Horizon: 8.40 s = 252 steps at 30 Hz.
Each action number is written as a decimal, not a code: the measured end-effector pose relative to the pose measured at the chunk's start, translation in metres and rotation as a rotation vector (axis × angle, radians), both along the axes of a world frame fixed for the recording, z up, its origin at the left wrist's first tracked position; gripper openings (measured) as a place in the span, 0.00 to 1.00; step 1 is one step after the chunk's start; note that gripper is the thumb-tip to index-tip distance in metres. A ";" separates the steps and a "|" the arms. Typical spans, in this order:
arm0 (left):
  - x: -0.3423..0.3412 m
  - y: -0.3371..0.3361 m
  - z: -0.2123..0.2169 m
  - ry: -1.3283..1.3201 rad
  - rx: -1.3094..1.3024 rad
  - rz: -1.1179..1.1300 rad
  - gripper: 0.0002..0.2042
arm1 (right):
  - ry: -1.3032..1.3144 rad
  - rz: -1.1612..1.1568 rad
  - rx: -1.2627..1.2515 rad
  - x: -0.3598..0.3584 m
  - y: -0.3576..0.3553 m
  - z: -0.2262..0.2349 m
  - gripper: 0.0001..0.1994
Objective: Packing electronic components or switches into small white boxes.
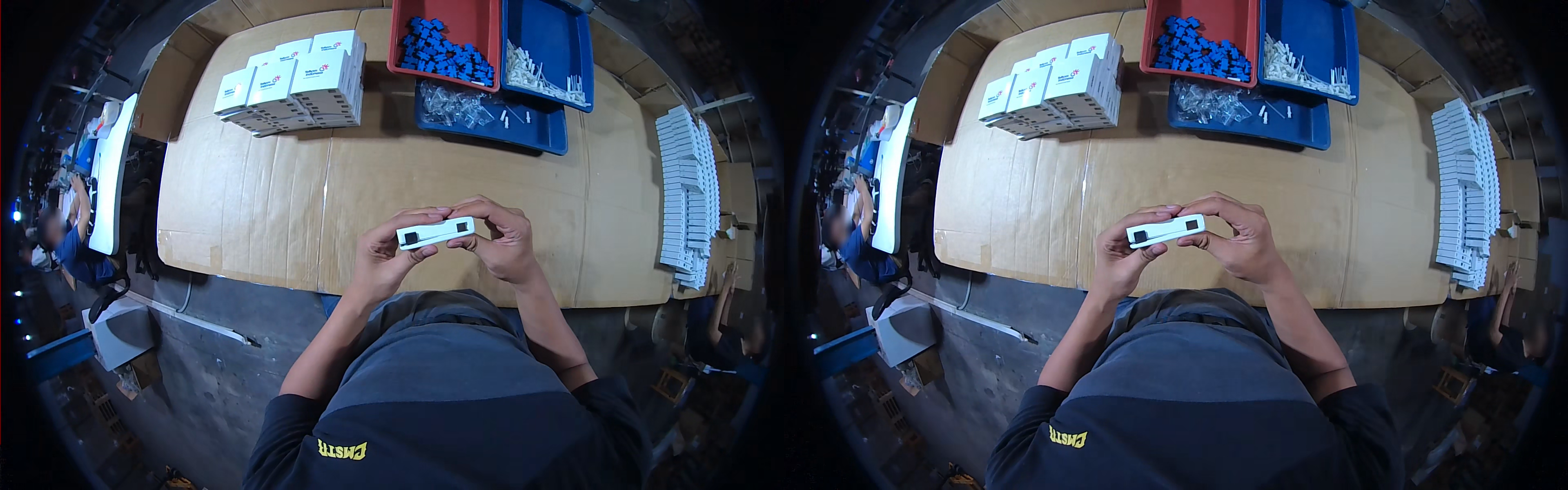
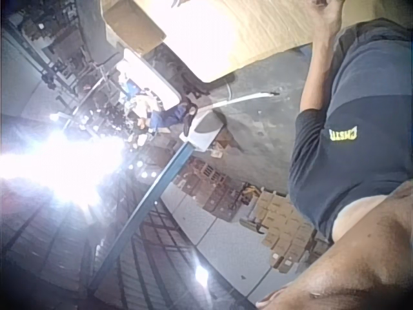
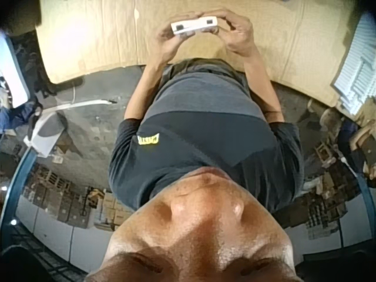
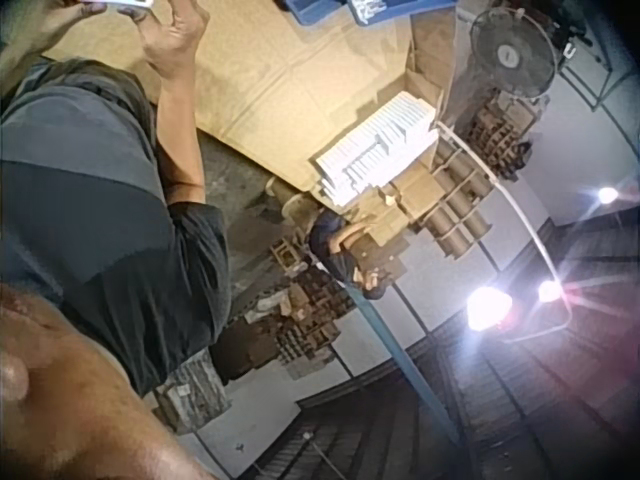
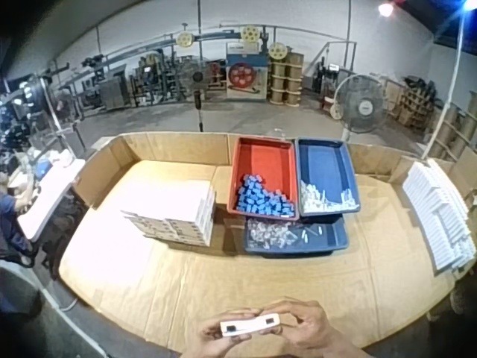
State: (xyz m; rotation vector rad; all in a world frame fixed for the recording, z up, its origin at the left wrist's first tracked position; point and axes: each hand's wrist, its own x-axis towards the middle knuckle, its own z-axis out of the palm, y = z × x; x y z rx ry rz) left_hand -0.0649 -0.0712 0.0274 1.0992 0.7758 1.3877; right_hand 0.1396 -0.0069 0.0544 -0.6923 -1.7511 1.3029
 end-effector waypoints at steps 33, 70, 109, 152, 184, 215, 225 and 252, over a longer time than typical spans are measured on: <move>-0.007 0.008 0.001 -0.068 -0.182 0.070 0.28 | 0.076 -0.079 -0.260 -0.005 -0.005 0.000 0.13; 0.035 0.022 -0.029 0.466 0.118 0.081 0.29 | -0.241 -0.302 -0.165 0.014 0.005 -0.035 0.48; 0.059 0.004 -0.120 0.993 0.138 0.182 0.15 | -0.364 -2.292 -0.082 0.596 -0.033 -0.156 0.20; 0.069 0.013 -0.086 1.256 0.134 0.173 0.15 | -0.910 -1.680 -0.200 0.609 -0.051 -0.222 0.23; 0.030 0.004 -0.105 1.090 0.200 0.082 0.21 | -0.413 -0.087 0.845 -0.158 0.227 0.037 0.10; 0.019 0.007 -0.108 0.998 0.258 0.037 0.20 | -0.247 0.030 0.267 -0.306 0.349 0.045 0.18; 0.005 0.025 -0.134 -0.106 -0.363 -0.066 0.26 | 0.076 -0.049 -0.002 -0.116 0.145 0.084 0.22; 0.031 0.008 -0.017 -0.485 -0.695 -0.088 0.24 | -0.262 -0.126 0.444 -0.038 0.003 -0.060 0.37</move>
